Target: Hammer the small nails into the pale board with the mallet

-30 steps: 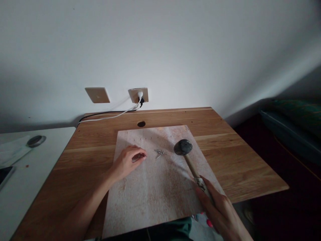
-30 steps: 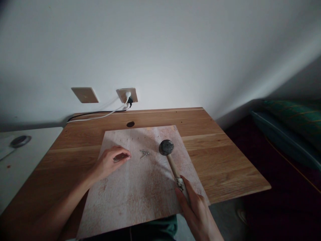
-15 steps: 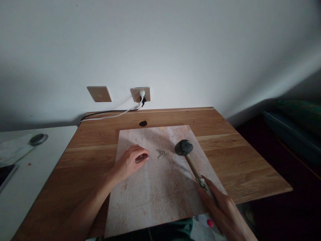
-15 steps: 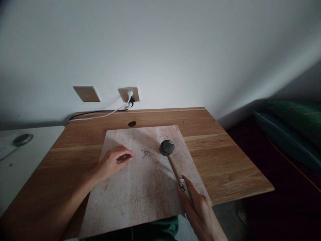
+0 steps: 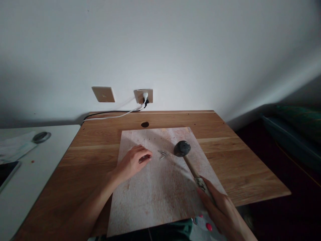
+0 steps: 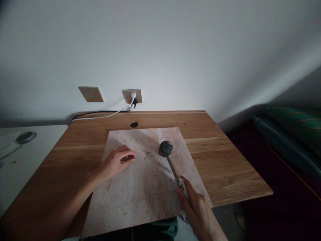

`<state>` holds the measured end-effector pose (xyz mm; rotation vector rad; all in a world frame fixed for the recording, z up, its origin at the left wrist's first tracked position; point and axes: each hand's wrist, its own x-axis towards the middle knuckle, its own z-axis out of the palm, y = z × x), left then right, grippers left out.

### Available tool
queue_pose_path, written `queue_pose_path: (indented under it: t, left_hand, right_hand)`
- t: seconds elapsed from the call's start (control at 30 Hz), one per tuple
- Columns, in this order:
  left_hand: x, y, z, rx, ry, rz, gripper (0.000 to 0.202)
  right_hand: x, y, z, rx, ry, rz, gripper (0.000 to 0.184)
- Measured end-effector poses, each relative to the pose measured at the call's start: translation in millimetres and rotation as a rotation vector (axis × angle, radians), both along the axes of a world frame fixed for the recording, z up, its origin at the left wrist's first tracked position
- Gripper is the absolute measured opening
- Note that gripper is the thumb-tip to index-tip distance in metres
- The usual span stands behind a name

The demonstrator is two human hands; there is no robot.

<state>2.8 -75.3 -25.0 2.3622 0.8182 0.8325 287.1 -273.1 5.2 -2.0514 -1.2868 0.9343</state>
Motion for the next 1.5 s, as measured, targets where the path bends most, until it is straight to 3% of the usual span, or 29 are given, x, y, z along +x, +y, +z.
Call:
queue_pose_path:
  t: [0.13,0.33,0.53,0.67,0.93,1.1,1.33,1.5]
  left_hand:
    - [-1,1,-5.1,-0.032,-0.018,0.039,0.016]
    - [-1,3,-15.1,-0.048,-0.035,0.111,0.044]
    - [0,4,-14.9,-0.101,-0.058,0.110,0.057]
    - [1,4,-15.0,-0.112,-0.067,0.099,0.058]
    - [-2,3,-8.4,-0.148,-0.039,0.067,0.047]
    - [-1,4,-12.8,-0.129,-0.062,0.101,0.057]
    - [-1,6,-21.1,-0.123,-0.071,0.074,0.056]
    - [-4,3,-10.0,-0.110,-0.047,0.061,0.044]
  right_hand:
    - [-15,-5,-1.9,0.035,0.009,0.028,0.075]
    - [-38,2,-2.1,0.101,0.012,0.160,0.078]
    - [-41,6,-1.0,0.114,0.025,0.180,0.080]
    - [-38,7,-0.2,0.108,-0.012,0.190,0.078]
    - [-41,0,18.3,0.039,0.008,0.178,0.076]
    - [-46,8,17.7,0.125,-0.001,0.181,0.081]
    - [-29,1,24.6,0.135,0.003,0.035,0.076]
    - [-8,-6,20.7,0.052,0.077,-0.062,0.084]
